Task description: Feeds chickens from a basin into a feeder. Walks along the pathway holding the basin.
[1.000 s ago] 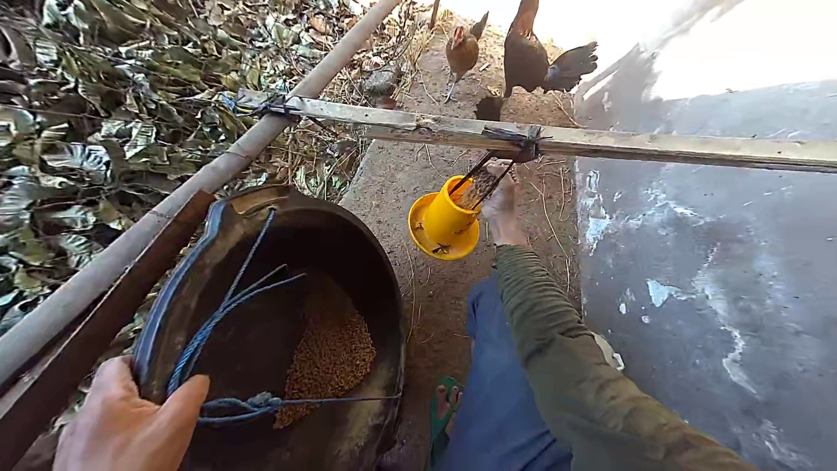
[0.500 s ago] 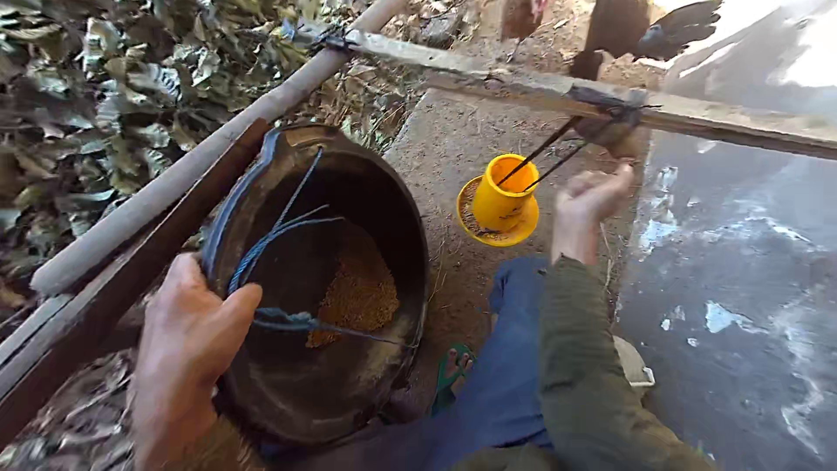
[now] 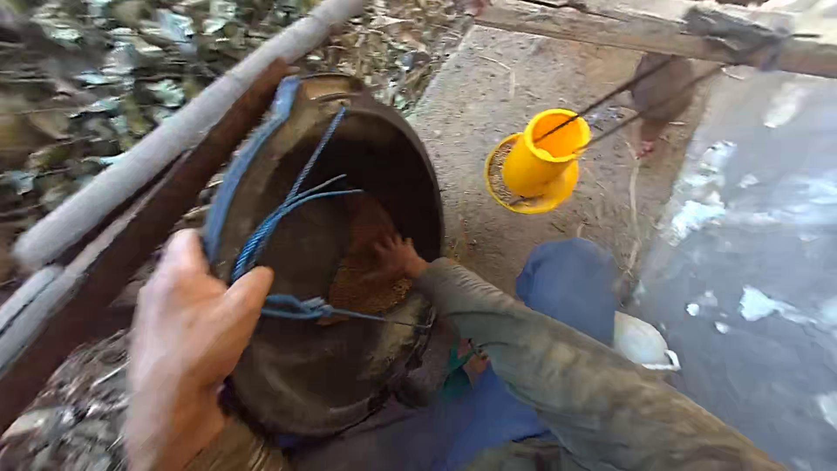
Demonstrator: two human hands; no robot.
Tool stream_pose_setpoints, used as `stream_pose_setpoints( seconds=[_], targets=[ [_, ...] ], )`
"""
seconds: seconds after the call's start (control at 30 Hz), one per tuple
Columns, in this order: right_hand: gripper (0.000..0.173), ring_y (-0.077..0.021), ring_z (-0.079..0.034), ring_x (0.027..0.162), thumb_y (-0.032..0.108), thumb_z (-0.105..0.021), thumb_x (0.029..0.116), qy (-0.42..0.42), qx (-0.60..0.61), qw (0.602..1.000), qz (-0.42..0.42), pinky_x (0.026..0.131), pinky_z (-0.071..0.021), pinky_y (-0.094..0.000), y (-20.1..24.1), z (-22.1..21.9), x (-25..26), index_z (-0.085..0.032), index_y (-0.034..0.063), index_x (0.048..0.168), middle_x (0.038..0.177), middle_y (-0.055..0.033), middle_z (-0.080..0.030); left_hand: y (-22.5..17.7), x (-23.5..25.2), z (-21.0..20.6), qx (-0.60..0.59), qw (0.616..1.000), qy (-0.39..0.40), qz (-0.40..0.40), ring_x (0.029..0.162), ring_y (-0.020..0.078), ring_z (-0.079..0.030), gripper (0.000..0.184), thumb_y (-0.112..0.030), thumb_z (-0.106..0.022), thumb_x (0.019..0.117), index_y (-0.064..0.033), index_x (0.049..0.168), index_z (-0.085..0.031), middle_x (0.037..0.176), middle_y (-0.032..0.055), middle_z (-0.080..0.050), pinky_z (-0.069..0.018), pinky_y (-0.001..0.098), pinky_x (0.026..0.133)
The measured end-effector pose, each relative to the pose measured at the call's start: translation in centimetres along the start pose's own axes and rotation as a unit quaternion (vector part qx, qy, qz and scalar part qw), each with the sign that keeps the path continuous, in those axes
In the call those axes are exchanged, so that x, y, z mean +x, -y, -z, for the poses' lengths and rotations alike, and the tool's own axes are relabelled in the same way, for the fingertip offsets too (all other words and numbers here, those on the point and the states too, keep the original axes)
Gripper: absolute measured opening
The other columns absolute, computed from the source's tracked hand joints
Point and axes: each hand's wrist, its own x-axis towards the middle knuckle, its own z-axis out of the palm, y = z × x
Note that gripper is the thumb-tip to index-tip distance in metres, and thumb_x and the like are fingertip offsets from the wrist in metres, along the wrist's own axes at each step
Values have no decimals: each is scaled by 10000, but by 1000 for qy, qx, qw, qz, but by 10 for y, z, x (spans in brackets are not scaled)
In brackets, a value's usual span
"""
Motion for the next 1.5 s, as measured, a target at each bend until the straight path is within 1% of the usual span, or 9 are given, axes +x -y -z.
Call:
stream_pose_setpoints(
  seconds=[0.17,0.3,0.43,0.57,0.63,0.77,1.1,1.33,1.5],
  targets=[
    [940,-509,-302,1463,636,-814,733,11,42,999,33,1061,-345,-746,23,-59,-24,-477,267,1529,1615,-238,-336,9,3,-1,-2,1000,-12,-4,880,342,-640,567,-315,-667,750,-67,1242,-537,1008,190,-642,-494,614,674],
    [558,-477,-537,1275,252,-744,890,39,87,993,76,961,-494,-660,38,-58,-25,-602,171,1423,1475,-250,-499,9,2,-3,-9,1000,-14,-7,854,311,-639,550,-303,-666,740,-72,1224,-547,982,162,-643,-490,588,655],
    [458,-405,-638,1163,180,-726,896,70,231,970,42,984,-491,-628,34,-34,-21,-651,35,1323,1236,-251,-669,13,7,-4,-7,1000,-17,-18,873,313,-639,568,-308,-666,721,-87,1230,-545,1002,163,-645,-490,591,660],
    [375,-225,-633,844,91,-692,913,64,488,870,-12,757,-541,-431,25,-6,-40,-620,18,1274,997,-162,-666,29,21,-9,-15,999,-17,-44,995,305,-644,647,-311,-676,731,-67,1314,-537,1129,188,-649,-520,577,767],
    [305,-113,-498,586,63,-629,913,37,588,808,11,518,-428,-287,19,3,-54,-597,47,1216,762,-43,-562,30,24,-9,-18,999,-20,-46,1036,298,-643,668,-293,-680,737,-53,1342,-530,1171,197,-646,-523,569,812],
    [168,-51,-456,447,20,-580,830,-23,745,653,134,375,-348,-194,-2,38,-96,-553,112,968,711,3,-614,30,29,-12,-25,998,-20,-46,1033,291,-639,679,-268,-676,719,-22,1334,-527,1170,210,-641,-524,549,822],
    [103,-54,-545,534,183,-698,799,-438,706,518,207,412,-414,-206,-119,158,-208,-631,247,846,849,19,-673,32,32,-13,-28,999,-20,-38,1015,290,-646,683,-276,-684,713,-55,1340,-530,1158,196,-650,-527,563,802],
    [108,-127,-637,824,149,-564,970,-689,573,444,24,715,-565,-339,-163,192,-193,-609,189,1059,966,7,-643,26,30,-12,-19,999,-18,-27,984,316,-645,640,-300,-680,709,-71,1291,-546,1101,186,-654,-510,595,761],
    [133,-112,-638,818,163,-518,1006,-726,509,460,-44,738,-561,-316,-167,215,-185,-606,113,1093,949,-22,-642,25,28,-12,-27,999,-23,-31,933,305,-643,619,-301,-674,699,-70,1260,-553,1062,181,-651,-503,583,716]
  ],
)
